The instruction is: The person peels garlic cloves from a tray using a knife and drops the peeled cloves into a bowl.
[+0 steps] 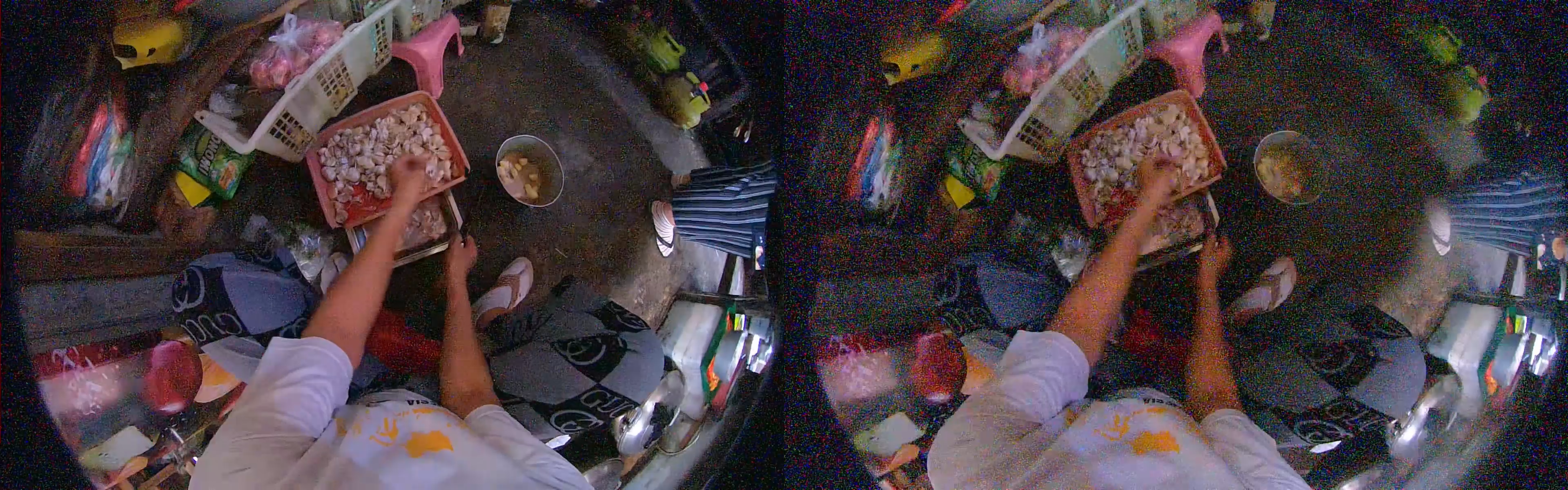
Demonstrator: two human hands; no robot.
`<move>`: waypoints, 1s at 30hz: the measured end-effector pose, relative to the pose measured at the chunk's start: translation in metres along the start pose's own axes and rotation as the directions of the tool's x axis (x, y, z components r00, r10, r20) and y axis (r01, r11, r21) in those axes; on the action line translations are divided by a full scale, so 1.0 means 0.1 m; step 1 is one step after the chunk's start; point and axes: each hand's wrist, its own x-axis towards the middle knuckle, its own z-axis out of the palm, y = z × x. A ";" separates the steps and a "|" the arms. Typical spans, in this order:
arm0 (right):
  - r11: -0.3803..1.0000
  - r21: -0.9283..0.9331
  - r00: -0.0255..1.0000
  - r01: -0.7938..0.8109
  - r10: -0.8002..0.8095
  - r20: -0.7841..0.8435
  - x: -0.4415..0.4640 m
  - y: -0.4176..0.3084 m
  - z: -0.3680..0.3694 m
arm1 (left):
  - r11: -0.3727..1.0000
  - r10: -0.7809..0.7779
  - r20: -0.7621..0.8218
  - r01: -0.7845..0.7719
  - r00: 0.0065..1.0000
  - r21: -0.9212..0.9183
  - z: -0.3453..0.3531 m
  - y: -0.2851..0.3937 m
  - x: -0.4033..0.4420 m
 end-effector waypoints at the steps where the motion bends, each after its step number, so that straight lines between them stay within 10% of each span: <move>1: 0.999 0.042 0.999 -0.033 0.032 0.029 0.01 -0.01 0.01 | 0.950 -0.284 -0.021 0.278 0.959 -0.146 -0.23 -0.18 0.10; 4: 0.988 0.116 0.994 0.106 -0.108 0.016 0.01 -0.07 0.05 | 0.896 -0.185 -0.044 0.187 0.982 0.404 -1.04 -0.72 0.28; 6: 0.991 0.087 0.991 0.097 -0.104 0.079 -0.01 -0.19 0.02 | 0.843 -0.068 0.053 0.029 0.996 0.536 -1.37 -1.80 0.40; 10: 0.992 -0.109 0.980 0.066 -0.044 0.195 -0.02 -0.28 -0.07 | 0.781 0.132 0.356 -0.318 0.925 0.537 -1.37 -1.80 0.19; 13: 0.991 0.037 0.991 0.130 -0.131 0.028 -0.06 -0.23 0.02 | 0.950 -0.282 0.179 0.300 0.942 -0.084 -1.25 -1.98 0.15; 15: 0.996 0.075 0.986 0.057 -0.068 0.149 -0.07 -0.33 -0.04 | 0.912 0.107 0.151 -0.157 0.983 0.378 -1.33 -2.14 0.17; 17: 0.993 0.060 0.979 0.099 -0.108 0.172 -0.05 -0.30 -0.04 | 0.752 0.264 0.155 -0.303 0.952 0.585 -1.34 -2.04 0.17; 22: 0.966 0.037 0.936 0.255 -0.256 0.240 0.00 -0.50 0.01 | 0.976 -0.108 -0.105 0.126 0.989 0.178 -1.15 -1.20 0.16; 25: 0.979 0.163 0.899 0.121 -0.178 0.400 -0.08 -0.78 -0.10 | 0.889 -0.457 0.117 0.455 0.882 0.044 -0.99 -0.16 -0.01; 30: 0.928 0.313 0.829 0.201 -0.332 0.451 -0.04 -0.76 0.10 | 0.652 -0.491 0.395 0.628 0.777 -0.425 -0.71 -0.18 -0.26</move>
